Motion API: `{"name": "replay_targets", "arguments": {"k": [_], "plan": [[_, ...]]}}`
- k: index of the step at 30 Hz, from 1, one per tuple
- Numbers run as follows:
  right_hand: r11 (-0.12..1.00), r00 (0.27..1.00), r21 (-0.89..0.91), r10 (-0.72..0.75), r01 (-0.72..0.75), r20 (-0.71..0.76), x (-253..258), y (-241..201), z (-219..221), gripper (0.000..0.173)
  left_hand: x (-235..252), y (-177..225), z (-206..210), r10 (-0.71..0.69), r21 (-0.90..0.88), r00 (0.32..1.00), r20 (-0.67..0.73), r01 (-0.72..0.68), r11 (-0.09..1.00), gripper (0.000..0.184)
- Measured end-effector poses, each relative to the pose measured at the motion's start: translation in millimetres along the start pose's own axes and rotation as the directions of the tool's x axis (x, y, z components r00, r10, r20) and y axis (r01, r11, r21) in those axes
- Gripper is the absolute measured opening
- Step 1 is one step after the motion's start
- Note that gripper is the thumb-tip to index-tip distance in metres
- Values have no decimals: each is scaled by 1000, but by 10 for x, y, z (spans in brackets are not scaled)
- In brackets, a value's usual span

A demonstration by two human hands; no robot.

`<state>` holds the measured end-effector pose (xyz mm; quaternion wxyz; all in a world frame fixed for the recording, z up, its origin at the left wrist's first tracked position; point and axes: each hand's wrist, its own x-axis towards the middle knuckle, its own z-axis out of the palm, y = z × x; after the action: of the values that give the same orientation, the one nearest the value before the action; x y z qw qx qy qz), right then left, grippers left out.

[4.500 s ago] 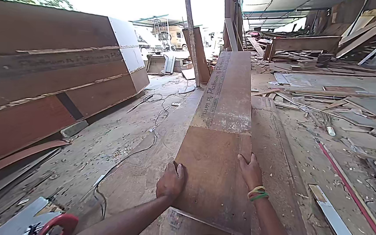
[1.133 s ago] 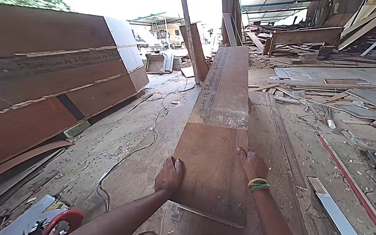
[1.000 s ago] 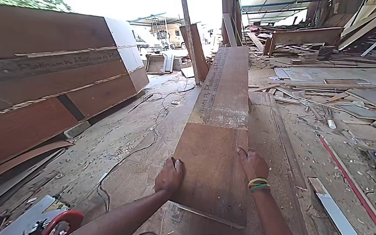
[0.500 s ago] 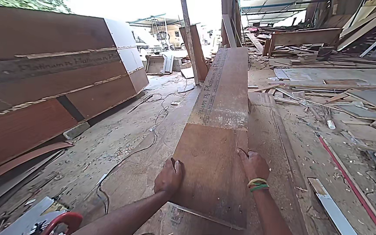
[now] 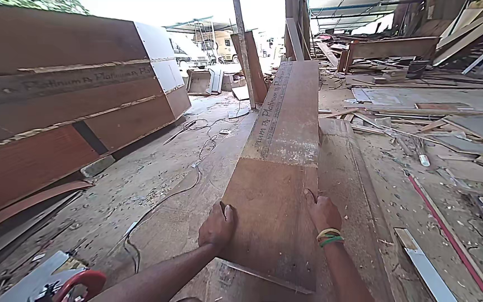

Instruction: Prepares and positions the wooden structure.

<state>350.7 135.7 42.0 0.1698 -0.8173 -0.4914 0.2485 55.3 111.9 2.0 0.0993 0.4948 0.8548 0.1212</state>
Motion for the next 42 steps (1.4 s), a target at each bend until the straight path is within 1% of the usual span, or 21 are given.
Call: {"name": "replay_targets", "arguments": {"k": [7,12,15,17,19,21,25,37,42], "plan": [[996,996,79,29,-35,81,35,36,52,78,-3,13,-15,-5,-12,1000,9,5,1000,57],[996,994,80,28,-36,107,46,46,52,81,0,7,-6,-6,-8,1000,8,6,1000,58],[1000,999,2,6,-6,46,16,38,72,79,5,-1,0,4,-11,1000,5,-3,1000,58],[997,999,-69,-37,34,-33,-34,11,55,75,2,7,-14,1,-15,1000,10,0,1000,58],[994,995,-93,-69,63,-73,-61,-3,17,70,7,9,-6,-7,-17,1000,15,7,1000,58],[993,993,-89,-82,74,-89,-59,7,-2,67,4,4,-7,-8,-19,1000,18,9,1000,58],[995,994,-64,-75,71,-77,-57,13,-31,66,-5,4,-15,-4,-23,1000,11,4,1000,58],[997,992,1,-81,82,-96,-19,52,-5,64,-15,15,-26,-8,-14,1000,13,8,1000,58],[992,991,90,-78,88,-110,43,88,41,61,-19,19,-23,-10,-12,1000,13,10,1000,59]]}}
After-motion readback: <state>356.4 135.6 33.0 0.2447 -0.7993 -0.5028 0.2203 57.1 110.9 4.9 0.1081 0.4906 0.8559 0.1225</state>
